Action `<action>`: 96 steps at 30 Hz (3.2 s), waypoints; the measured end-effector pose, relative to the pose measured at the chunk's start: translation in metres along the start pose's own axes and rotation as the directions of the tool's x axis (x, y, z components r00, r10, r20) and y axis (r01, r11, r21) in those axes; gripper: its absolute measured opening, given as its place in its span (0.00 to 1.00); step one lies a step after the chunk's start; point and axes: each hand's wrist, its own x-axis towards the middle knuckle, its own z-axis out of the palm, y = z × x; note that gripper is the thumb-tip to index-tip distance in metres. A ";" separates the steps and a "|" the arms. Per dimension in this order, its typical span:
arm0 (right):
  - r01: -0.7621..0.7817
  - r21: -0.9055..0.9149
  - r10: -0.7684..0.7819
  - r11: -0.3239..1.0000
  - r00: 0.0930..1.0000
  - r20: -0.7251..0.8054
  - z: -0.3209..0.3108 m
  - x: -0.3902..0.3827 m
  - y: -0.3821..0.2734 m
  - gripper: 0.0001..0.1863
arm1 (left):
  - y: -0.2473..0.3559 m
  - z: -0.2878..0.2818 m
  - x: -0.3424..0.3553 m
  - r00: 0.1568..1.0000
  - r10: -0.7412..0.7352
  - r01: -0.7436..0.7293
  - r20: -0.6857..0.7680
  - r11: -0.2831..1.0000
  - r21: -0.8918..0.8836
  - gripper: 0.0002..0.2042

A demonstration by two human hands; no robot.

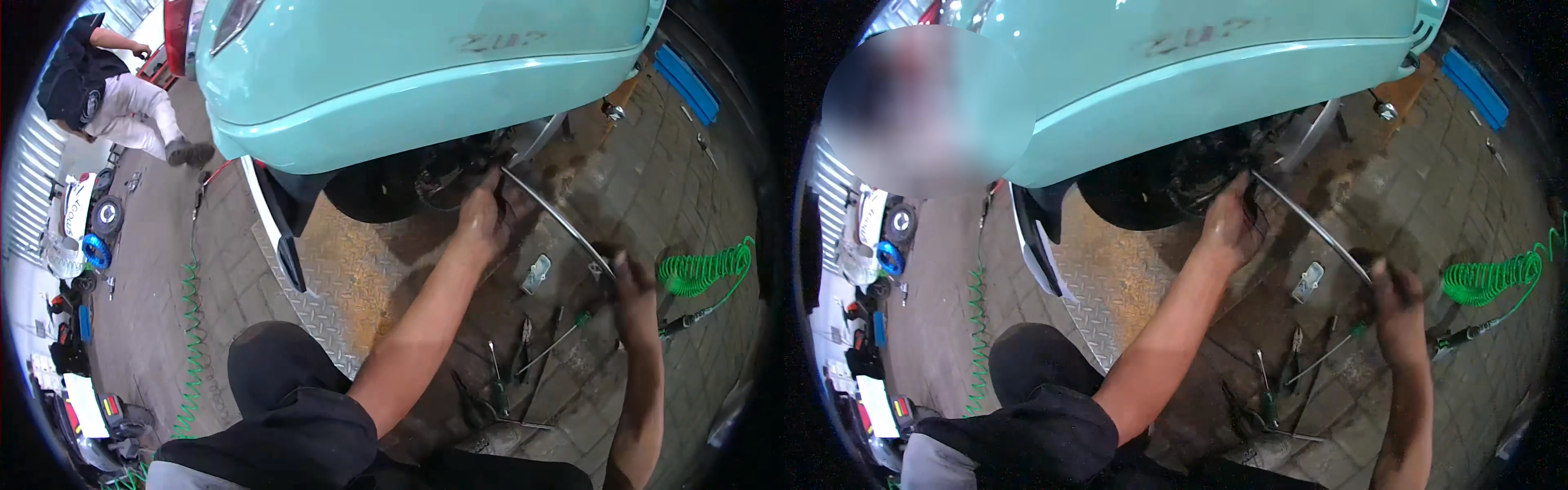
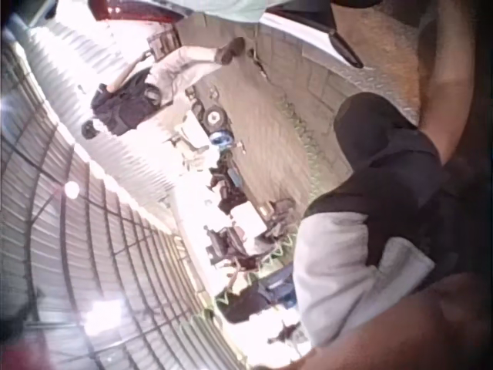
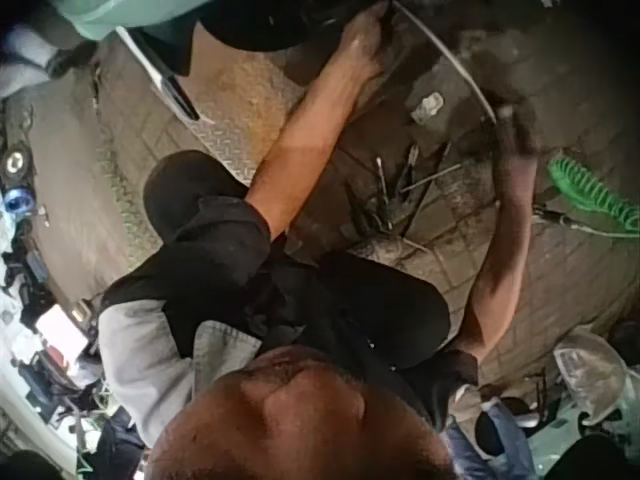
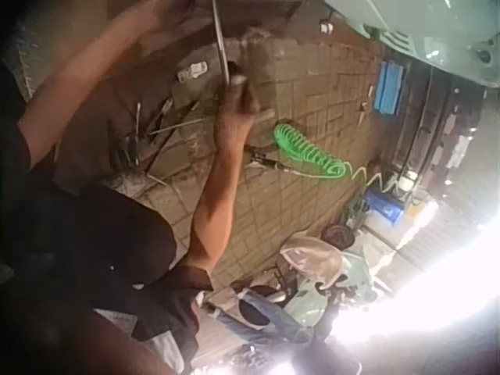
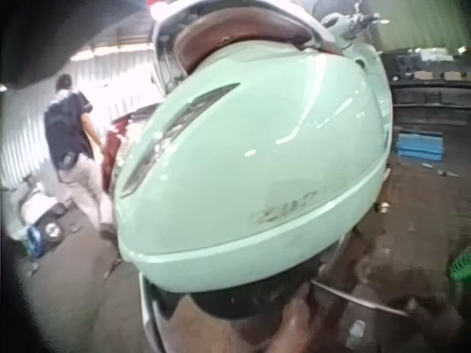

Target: The person detaches the brake caliper from the rear wheel assembly of a light blue scooter, uses a T-handle socket wrench to loosen bolts, and marks the assembly with a white marker before reattaching a metal component.

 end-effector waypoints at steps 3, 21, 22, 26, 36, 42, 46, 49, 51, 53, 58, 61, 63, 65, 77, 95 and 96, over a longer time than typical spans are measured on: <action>-0.174 0.893 0.465 0.415 0.884 -0.043 0.010 0.002 0.018 0.28 | -0.034 0.037 -0.038 0.982 -0.188 0.188 0.014 0.966 -0.177 0.12; -0.481 0.451 0.651 0.751 0.652 -0.388 0.010 -0.040 0.019 0.13 | -0.062 0.060 -0.035 0.971 -0.218 0.177 -0.101 0.933 -0.314 0.12; -0.417 0.112 0.397 0.902 0.699 -0.594 0.007 -0.042 0.016 0.14 | -0.061 0.061 -0.036 0.971 -0.218 0.177 -0.099 0.932 -0.317 0.12; -0.125 -0.682 -0.432 0.721 0.689 -0.582 0.013 -0.042 0.007 0.30 | -0.052 0.057 -0.037 0.954 -0.252 0.187 -0.160 0.923 -0.335 0.11; -0.061 -0.867 -0.438 0.494 0.844 -0.309 0.040 -0.055 0.001 0.24 | -0.058 0.048 -0.032 0.955 -0.206 0.133 -0.211 0.940 -0.314 0.11; -0.196 0.805 0.603 0.560 0.763 -0.233 0.038 -0.030 0.005 0.21 | -0.083 0.066 -0.047 0.898 -0.425 0.348 -0.115 0.846 -0.404 0.17; -0.428 0.572 0.642 0.700 0.728 -0.240 0.024 -0.042 0.015 0.22 | -0.093 0.061 -0.044 0.906 -0.414 0.417 0.089 0.836 -0.356 0.19; -0.111 -0.690 -0.463 0.715 0.665 -0.586 0.022 -0.049 0.021 0.19 | -0.092 0.065 -0.045 0.894 -0.435 0.445 0.104 0.840 -0.310 0.19; -0.067 -0.533 -0.282 0.844 0.788 -0.547 0.025 -0.044 0.028 0.15 | -0.090 0.067 -0.046 0.899 -0.437 0.424 0.028 0.854 -0.303 0.18; -0.050 -0.432 -0.194 0.901 0.843 -0.502 0.026 -0.041 0.031 0.14 | -0.089 0.063 -0.043 0.903 -0.427 0.416 0.036 0.851 -0.321 0.17; -0.322 0.140 0.350 0.936 0.832 -0.431 0.003 -0.037 0.041 0.17 | -0.084 0.063 -0.041 0.889 -0.458 0.434 0.024 0.824 -0.363 0.15; -0.204 -0.023 0.166 0.979 0.853 -0.494 0.012 -0.033 0.034 0.18 | -0.085 0.058 -0.042 0.900 -0.434 0.414 0.027 0.837 -0.357 0.14; -0.100 -0.189 -0.018 0.977 0.843 -0.538 0.019 -0.036 0.031 0.18 | -0.085 0.058 -0.042 0.894 -0.449 0.421 0.008 0.831 -0.364 0.13; -0.003 -0.335 -0.194 0.942 0.810 -0.553 0.028 -0.041 0.033 0.19 | -0.082 0.057 -0.044 0.890 -0.456 0.427 0.003 0.831 -0.357 0.12; -0.095 -0.835 -0.648 0.542 0.585 -0.487 0.021 -0.058 0.011 0.22 | -0.076 0.038 -0.020 0.911 -0.408 0.405 0.065 0.850 -0.338 0.10; 0.033 -0.976 -0.723 0.217 0.677 -0.138 0.012 -0.046 0.012 0.13 | -0.049 0.044 -0.024 0.929 -0.369 0.365 0.029 0.900 -0.240 0.10; 0.057 -0.980 -0.695 0.192 0.712 -0.095 0.012 -0.047 0.015 0.11 | -0.048 0.046 -0.026 0.933 -0.360 0.354 0.013 0.911 -0.211 0.09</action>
